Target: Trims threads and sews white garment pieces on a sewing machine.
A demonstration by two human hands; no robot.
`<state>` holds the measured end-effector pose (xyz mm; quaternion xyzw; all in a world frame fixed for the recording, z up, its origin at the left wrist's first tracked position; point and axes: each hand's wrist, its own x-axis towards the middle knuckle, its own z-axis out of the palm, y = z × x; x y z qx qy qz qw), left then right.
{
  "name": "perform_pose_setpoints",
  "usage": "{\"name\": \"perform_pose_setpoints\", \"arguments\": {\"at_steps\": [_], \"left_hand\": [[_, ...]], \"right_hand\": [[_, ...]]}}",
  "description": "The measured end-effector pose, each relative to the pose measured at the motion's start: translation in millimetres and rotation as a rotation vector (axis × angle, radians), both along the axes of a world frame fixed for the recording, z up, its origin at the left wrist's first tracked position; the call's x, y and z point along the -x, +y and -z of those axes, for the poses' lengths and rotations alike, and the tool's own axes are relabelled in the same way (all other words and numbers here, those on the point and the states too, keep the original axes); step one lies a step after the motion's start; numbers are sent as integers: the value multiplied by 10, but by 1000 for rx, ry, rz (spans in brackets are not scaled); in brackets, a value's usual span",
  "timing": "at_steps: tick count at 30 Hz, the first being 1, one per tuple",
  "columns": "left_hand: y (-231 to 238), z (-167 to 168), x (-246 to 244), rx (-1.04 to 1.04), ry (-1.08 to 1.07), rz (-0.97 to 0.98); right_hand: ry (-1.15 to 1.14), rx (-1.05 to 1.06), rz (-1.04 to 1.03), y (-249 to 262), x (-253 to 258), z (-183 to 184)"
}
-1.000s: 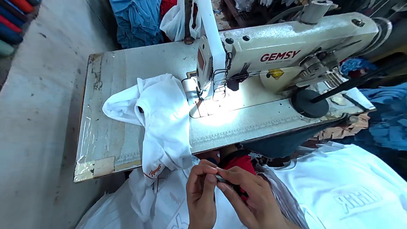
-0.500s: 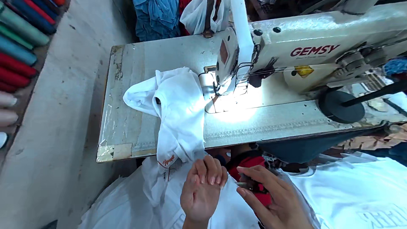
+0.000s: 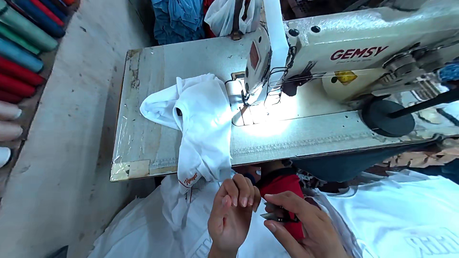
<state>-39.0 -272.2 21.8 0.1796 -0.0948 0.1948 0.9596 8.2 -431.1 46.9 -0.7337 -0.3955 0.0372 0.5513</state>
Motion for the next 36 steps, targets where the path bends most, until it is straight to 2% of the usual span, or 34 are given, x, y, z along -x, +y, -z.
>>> {"name": "perform_pose_setpoints", "arguments": {"at_steps": [7, 19, 36], "left_hand": [[7, 35, 12, -63, 12, -26], [-19, 11, 35, -489, 133, -233], [0, -61, 80, -729, 238, -362]], "right_hand": [[-58, -17, -7, 28, 10, 2], [-230, 10, 89, 71, -72, -26], [-357, 74, 128, 44, -149, -32]]}}
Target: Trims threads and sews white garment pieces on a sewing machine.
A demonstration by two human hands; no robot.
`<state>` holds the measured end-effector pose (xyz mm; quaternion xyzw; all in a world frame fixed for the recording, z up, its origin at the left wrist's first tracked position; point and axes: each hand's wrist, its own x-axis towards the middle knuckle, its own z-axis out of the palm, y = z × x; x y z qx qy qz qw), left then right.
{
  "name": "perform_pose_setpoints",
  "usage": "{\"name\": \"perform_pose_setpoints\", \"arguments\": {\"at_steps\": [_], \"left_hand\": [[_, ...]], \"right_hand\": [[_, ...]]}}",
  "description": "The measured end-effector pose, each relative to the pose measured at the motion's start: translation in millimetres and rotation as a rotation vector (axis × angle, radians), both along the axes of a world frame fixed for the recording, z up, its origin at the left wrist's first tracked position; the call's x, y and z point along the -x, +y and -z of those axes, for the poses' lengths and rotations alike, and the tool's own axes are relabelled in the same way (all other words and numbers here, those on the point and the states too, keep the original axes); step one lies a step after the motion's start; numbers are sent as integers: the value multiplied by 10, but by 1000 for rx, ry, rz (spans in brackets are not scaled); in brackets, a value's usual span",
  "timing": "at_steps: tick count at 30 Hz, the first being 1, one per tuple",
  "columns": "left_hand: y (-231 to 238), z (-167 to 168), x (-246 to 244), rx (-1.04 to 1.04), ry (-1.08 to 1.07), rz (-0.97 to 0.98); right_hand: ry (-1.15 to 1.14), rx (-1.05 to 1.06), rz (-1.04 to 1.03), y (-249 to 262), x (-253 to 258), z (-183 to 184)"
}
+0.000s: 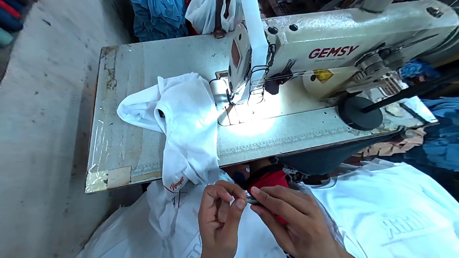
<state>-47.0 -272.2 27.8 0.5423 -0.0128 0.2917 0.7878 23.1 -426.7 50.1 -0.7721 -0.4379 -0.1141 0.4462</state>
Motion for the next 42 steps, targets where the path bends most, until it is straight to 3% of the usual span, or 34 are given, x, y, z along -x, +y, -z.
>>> {"name": "perform_pose_setpoints", "arguments": {"at_steps": [11, 18, 42], "left_hand": [[30, 17, 17, -16, 13, -6], [4, 37, -20, 13, -2, 11], [-46, 63, -32, 75, -9, 59]], "right_hand": [[-28, 30, -40, 2, -44, 17], [39, -79, -26, -17, -42, 38], [4, -10, -4, 19, -28, 75]]}}
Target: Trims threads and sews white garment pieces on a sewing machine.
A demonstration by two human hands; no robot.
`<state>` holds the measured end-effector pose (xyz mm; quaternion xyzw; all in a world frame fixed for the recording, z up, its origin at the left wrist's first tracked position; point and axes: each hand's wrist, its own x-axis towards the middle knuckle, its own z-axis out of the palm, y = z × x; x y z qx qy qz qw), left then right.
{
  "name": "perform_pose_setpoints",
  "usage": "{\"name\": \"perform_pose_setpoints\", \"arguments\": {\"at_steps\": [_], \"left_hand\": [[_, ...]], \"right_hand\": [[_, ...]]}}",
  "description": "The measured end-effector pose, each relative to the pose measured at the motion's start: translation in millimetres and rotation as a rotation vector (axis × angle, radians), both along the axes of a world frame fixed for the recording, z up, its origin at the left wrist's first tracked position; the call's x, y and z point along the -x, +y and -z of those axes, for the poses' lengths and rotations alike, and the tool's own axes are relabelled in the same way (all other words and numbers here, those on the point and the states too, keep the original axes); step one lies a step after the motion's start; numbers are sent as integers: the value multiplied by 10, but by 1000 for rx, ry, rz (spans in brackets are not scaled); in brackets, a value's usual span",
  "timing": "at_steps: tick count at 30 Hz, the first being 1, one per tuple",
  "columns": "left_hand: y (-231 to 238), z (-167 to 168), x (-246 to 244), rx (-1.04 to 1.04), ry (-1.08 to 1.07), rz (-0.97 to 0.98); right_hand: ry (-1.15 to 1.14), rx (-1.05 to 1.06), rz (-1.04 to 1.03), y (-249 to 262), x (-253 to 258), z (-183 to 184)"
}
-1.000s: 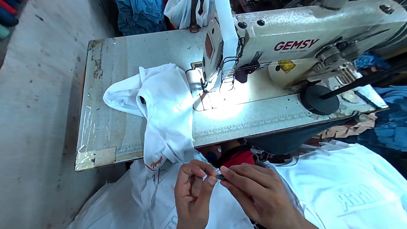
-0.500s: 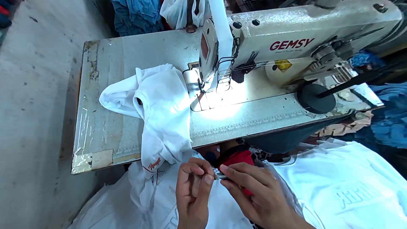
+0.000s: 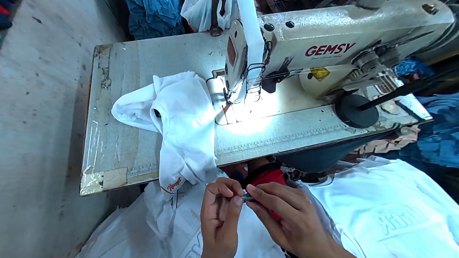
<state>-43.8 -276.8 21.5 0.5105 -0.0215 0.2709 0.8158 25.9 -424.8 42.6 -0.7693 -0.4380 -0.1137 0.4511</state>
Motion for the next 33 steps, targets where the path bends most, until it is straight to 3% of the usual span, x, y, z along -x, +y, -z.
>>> {"name": "perform_pose_setpoints", "arguments": {"at_steps": [9, 14, 33], "left_hand": [[6, -16, 6, -15, 15, -19], [-12, -42, -4, 5, 1, -9], [-20, -43, 23, -129, 55, -109]], "right_hand": [[-108, 29, 20, 20, -16, 35], [-75, -32, 30, 7, -13, 23], [-107, 51, 77, 17, 7, 20]]}}
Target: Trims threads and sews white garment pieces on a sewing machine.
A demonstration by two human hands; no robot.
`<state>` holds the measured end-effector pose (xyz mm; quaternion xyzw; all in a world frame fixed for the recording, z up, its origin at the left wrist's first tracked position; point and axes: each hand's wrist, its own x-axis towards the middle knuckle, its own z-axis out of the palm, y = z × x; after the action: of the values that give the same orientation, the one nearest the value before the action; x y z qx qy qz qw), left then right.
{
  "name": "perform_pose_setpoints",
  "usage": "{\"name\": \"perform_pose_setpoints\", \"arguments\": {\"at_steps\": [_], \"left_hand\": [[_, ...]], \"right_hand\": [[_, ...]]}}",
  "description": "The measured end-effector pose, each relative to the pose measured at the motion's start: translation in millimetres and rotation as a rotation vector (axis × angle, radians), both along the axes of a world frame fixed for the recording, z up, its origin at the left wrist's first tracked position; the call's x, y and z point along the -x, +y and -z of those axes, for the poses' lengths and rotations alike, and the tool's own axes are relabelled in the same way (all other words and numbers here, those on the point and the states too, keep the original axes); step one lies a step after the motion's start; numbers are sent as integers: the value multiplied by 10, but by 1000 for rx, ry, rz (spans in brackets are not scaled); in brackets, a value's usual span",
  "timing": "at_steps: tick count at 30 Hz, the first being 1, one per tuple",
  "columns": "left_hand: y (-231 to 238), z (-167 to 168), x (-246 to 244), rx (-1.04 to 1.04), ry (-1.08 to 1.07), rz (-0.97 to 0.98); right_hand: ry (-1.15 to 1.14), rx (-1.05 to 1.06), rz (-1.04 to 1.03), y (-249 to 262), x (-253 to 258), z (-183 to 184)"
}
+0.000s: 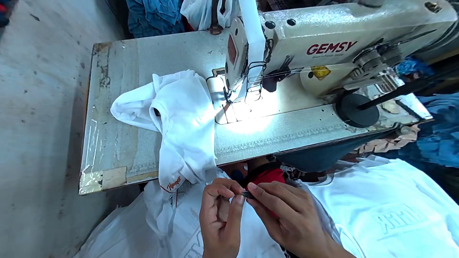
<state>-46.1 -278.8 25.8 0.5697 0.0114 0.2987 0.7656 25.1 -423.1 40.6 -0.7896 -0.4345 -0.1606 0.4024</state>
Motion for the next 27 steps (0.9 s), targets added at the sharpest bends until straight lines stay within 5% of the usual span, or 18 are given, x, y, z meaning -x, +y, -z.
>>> {"name": "perform_pose_setpoints", "arguments": {"at_steps": [27], "left_hand": [[5, 4, -15, -51, -3, -22]], "right_hand": [[40, -25, -6, 12, 12, 10]]}}
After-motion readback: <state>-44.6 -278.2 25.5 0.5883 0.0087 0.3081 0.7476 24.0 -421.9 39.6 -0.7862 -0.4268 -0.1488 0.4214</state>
